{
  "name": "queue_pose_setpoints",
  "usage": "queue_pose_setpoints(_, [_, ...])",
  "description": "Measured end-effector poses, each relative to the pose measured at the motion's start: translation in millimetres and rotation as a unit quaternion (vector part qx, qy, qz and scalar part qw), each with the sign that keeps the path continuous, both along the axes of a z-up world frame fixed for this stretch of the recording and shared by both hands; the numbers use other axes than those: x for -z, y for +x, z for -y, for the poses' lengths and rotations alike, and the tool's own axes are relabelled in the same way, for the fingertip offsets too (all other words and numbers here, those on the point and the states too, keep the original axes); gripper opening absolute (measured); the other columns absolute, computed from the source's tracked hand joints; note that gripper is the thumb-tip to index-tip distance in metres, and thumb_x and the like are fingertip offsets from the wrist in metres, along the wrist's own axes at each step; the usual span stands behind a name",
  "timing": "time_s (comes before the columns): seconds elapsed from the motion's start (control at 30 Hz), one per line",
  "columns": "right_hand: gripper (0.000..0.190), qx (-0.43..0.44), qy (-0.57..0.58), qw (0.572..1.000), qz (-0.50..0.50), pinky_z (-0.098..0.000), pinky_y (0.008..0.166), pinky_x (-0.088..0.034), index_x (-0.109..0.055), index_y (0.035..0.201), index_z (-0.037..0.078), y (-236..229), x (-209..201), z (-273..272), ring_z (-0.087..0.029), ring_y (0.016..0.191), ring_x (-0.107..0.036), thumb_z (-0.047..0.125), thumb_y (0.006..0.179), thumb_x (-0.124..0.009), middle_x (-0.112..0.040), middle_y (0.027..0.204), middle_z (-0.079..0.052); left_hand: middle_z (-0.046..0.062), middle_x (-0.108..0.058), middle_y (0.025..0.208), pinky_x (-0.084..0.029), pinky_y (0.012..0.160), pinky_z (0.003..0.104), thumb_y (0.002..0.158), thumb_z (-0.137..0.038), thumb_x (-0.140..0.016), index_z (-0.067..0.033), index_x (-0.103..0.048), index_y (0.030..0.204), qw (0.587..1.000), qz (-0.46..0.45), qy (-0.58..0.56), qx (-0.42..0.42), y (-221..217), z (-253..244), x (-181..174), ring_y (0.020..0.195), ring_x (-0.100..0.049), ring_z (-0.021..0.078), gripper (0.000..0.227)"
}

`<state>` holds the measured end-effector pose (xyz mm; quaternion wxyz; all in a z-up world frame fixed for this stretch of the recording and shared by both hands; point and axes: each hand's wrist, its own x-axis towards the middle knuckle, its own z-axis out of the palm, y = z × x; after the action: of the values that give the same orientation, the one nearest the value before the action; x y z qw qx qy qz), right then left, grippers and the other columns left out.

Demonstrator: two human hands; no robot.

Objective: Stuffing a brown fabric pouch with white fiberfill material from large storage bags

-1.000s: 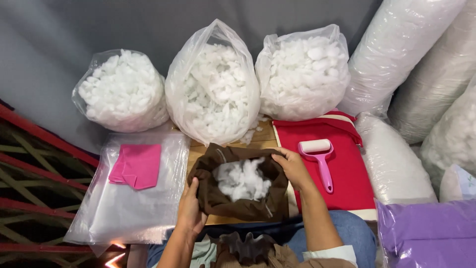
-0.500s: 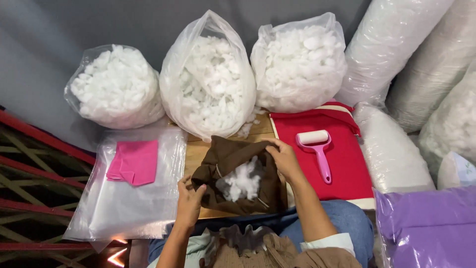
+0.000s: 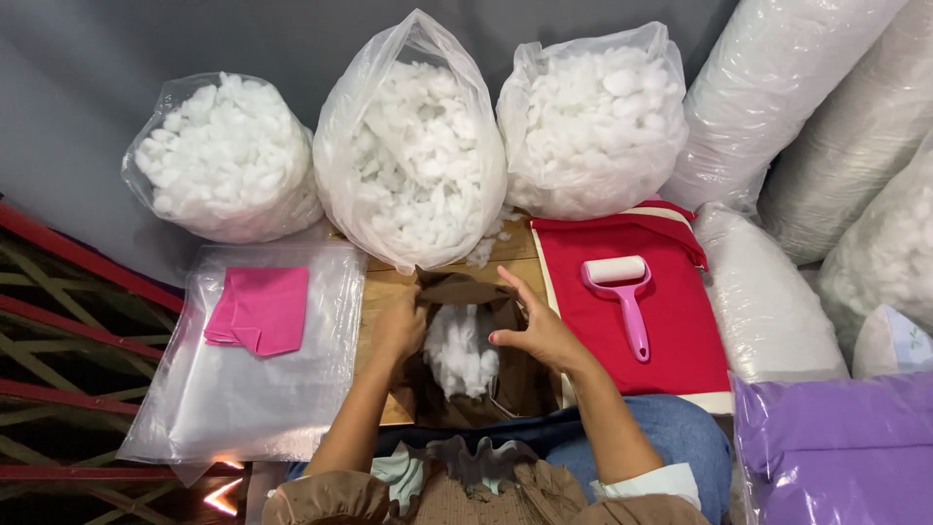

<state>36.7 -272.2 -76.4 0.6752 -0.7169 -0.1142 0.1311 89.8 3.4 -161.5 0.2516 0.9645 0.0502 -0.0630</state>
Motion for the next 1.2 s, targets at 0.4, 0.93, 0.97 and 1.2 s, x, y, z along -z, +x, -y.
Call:
queue_pose_setpoints(0.4, [0.11,-0.174,-0.389,0.904,-0.034,-0.0614,0.115,-0.035,0.001,0.165,0.019,-18.8,34.6,-15.7,-0.051,0.134,-0.051,0.045,0.087,-0.072,-0.055,0.144,-0.03,0.016,-0.068,0.105,-0.046,0.096,0.042,0.086,-0.012,-0.049,-0.0115,-0.072,0.104,0.872,0.097,-0.428,-0.215,-43.8,-22.5,-119.7,0.105,-0.059,0.0256,0.029])
queue_pose_setpoints(0.93, [0.04,0.162,0.17,0.968,-0.084,-0.043,0.08,-0.059,-0.052,0.141,0.002,16.7,70.3,-13.8,-0.024,0.095,-0.063,0.02,0.105,-0.052,-0.065,0.112,-0.02,0.013,-0.065,0.106,-0.057,0.077,0.036,0.072,0.009,-0.076,-0.0096,-0.073,0.123,0.816,0.063,-0.547,-0.172,-110.2,-31.8,-40.4,0.093,-0.065,0.0238,0.055])
queue_pose_setpoints(0.97, [0.05,0.177,0.167,0.967,-0.079,-0.0467,0.101,-0.041,-0.045,0.146,-0.003,10.9,60.6,-11.1,-0.03,0.121,-0.049,0.023,0.105,-0.055,-0.052,0.134,-0.024,0.01,-0.065,0.097,-0.054,0.08,0.033,0.073,0.008,-0.077,-0.0101,-0.078,0.106,0.847,0.121,-0.494,-0.152,-108.3,-34.9,-34.7,0.089,-0.064,0.0207,0.037])
queue_pose_setpoints(1.2, [0.068,0.233,0.043,0.971,0.015,-0.0563,0.123,-0.018,-0.032,0.149,-0.017,-7.6,3.6,0.3,-0.049,0.149,-0.025,0.027,0.103,-0.055,-0.032,0.153,-0.043,0.012,-0.067,0.116,-0.055,0.096,0.041,0.081,-0.001,-0.068,-0.017,-0.08,0.11,0.979,0.202,-0.01,-0.029,-91.7,-9.4,-50.2,0.11,-0.068,0.0336,0.036])
